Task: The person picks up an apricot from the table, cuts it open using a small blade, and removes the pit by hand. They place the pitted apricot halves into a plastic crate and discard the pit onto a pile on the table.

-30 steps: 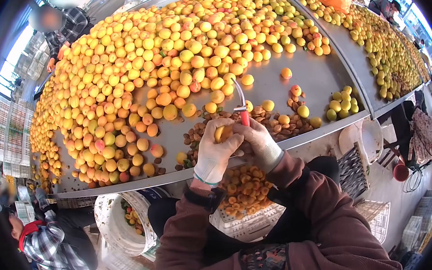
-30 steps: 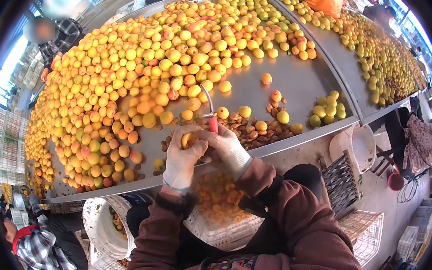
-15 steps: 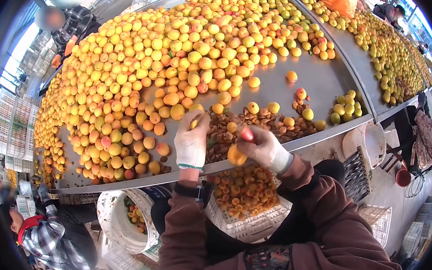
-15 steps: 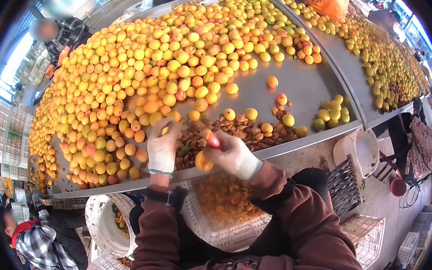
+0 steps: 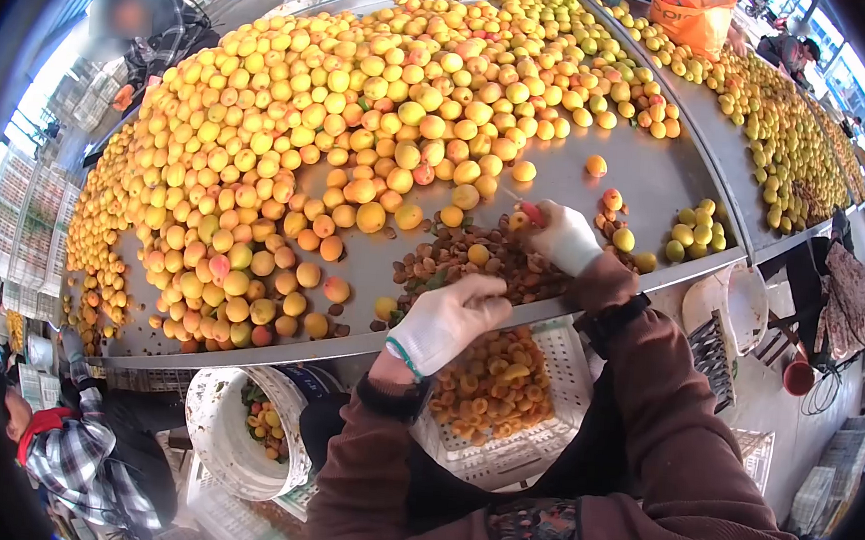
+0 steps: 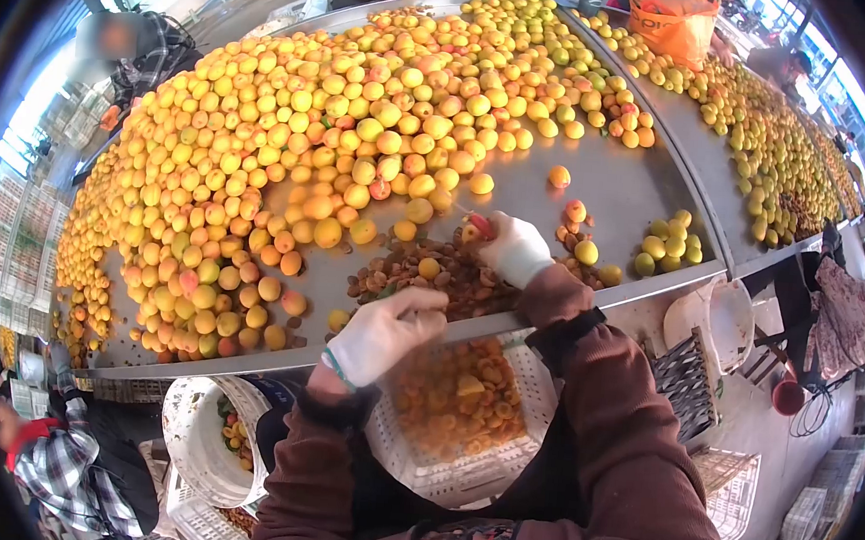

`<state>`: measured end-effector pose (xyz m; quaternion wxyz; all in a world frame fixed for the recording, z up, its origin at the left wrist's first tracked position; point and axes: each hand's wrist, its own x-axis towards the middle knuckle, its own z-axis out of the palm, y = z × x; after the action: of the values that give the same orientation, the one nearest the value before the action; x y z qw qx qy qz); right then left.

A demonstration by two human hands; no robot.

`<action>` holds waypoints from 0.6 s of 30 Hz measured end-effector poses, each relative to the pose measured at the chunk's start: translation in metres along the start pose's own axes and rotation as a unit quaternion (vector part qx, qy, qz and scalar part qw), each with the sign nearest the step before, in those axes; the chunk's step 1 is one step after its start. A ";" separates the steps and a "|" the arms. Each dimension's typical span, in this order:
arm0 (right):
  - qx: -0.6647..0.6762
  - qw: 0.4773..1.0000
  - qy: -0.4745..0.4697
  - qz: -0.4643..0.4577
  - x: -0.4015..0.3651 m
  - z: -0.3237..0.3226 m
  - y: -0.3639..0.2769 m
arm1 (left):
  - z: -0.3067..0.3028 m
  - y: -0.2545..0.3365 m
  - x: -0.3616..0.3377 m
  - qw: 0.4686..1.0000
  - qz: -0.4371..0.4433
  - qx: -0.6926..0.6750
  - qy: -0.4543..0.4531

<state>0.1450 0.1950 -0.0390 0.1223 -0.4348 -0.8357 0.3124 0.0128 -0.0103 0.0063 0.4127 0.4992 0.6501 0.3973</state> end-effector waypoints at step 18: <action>0.432 0.890 -0.109 -0.093 -0.106 -0.011 -0.077 | 0.012 -0.009 0.012 0.773 0.072 -0.628 0.053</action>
<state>0.1629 0.0812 0.0253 0.2353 -0.2223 -0.6629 0.6752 0.0193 0.0009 -0.0074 0.5696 0.1521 0.2391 0.7715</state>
